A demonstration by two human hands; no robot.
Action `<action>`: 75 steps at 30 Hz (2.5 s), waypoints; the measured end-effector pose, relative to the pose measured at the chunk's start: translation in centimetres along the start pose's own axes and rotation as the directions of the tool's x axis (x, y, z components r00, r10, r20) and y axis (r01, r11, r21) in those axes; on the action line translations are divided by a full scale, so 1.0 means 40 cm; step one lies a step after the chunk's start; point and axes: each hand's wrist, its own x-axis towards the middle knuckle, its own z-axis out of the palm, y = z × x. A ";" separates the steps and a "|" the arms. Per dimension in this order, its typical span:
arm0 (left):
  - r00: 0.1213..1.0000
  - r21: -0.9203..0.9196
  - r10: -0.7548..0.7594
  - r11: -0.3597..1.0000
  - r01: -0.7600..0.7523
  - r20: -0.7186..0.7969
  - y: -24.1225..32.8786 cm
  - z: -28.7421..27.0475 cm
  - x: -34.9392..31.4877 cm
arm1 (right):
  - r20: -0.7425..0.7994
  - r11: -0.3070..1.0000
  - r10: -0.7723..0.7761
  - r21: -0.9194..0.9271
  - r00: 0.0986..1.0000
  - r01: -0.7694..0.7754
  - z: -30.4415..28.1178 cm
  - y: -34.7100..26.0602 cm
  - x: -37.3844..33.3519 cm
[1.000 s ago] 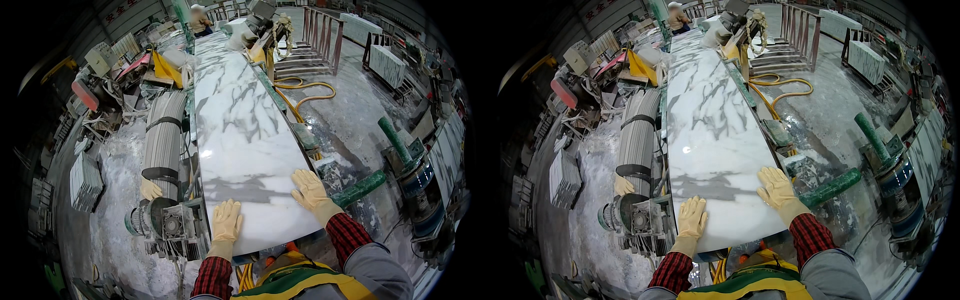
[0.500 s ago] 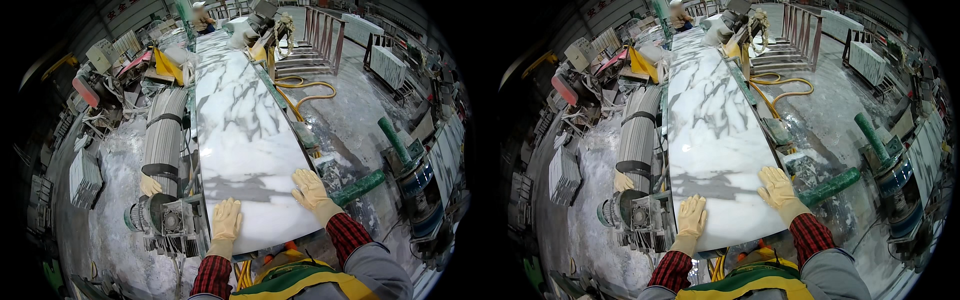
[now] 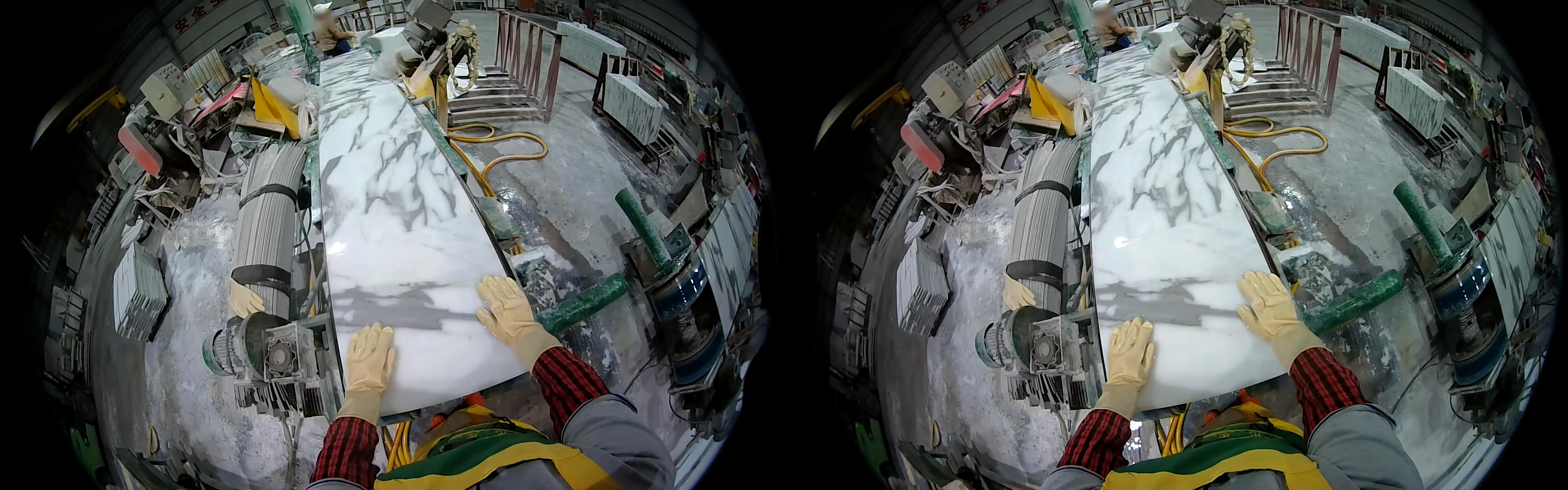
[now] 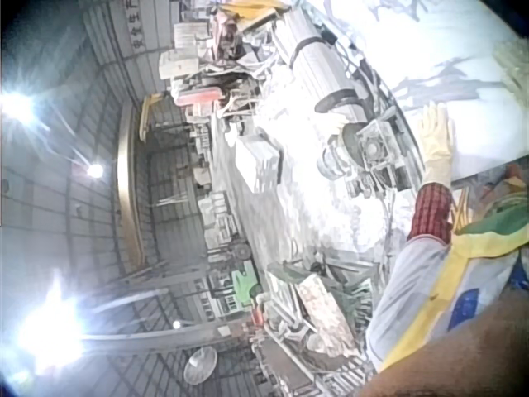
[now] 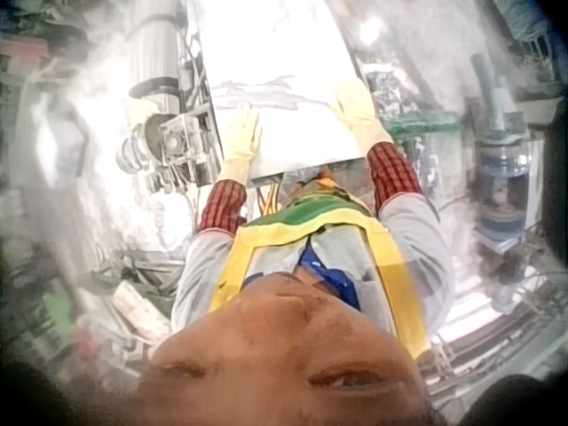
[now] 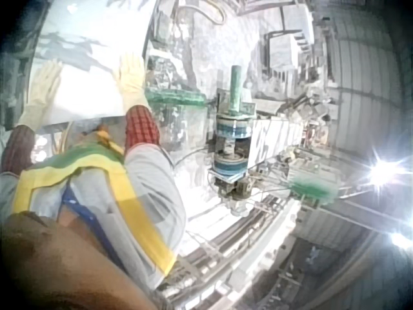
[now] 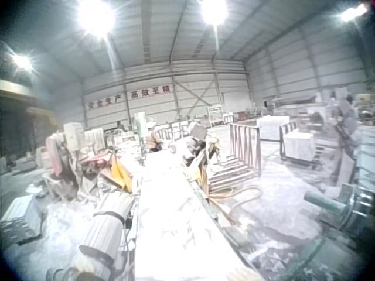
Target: The person repeatedly feeds large rectangular stone slabs through a conveyor polishing machine. They guide each slab with gloved hands, flip it over, and return it to the machine for further processing.
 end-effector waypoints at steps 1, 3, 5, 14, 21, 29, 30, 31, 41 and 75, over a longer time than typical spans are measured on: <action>1.000 -0.004 -0.003 1.000 0.003 0.003 0.001 -0.001 -0.002 | 0.003 1.000 0.003 0.000 1.000 -0.003 -0.001 -0.002 -0.001; 1.000 -0.001 -0.004 1.000 0.004 -0.001 0.003 0.000 -0.005 | 0.008 1.000 0.010 0.001 1.000 -0.010 -0.006 -0.006 -0.004; 1.000 0.001 -0.001 1.000 0.001 -0.007 0.004 0.002 -0.007 | 0.015 1.000 0.014 0.001 1.000 -0.015 -0.008 -0.007 -0.006; 1.000 -0.007 0.008 1.000 -0.008 -0.011 0.007 0.001 -0.020 | -0.001 1.000 0.007 -0.010 1.000 -0.007 -0.007 -0.010 -0.022; 1.000 -0.009 -0.005 1.000 0.005 -0.004 0.017 -0.006 -0.030 | -0.017 1.000 -0.021 -0.007 1.000 0.021 -0.018 -0.014 -0.032; 1.000 -0.012 -0.002 1.000 0.002 -0.007 0.022 -0.005 -0.044 | 0.001 1.000 -0.006 -0.023 1.000 0.006 -0.016 -0.018 -0.044; 1.000 -0.013 -0.004 1.000 0.004 -0.004 0.024 -0.006 -0.045 | -0.001 1.000 -0.007 -0.022 1.000 0.007 -0.015 -0.018 -0.046; 1.000 -0.014 -0.006 1.000 0.006 0.000 0.026 -0.008 -0.045 | -0.005 1.000 -0.009 -0.020 1.000 0.008 -0.015 -0.018 -0.048; 1.000 -0.012 0.000 1.000 0.000 -0.026 0.031 0.000 -0.062 | -0.077 1.000 -0.021 -0.001 0.997 0.021 -0.001 -0.015 -0.070; 0.996 0.008 -0.051 0.999 0.050 0.077 0.071 -0.051 -0.091 | -0.107 0.999 0.006 0.052 0.994 -0.001 0.042 0.034 0.024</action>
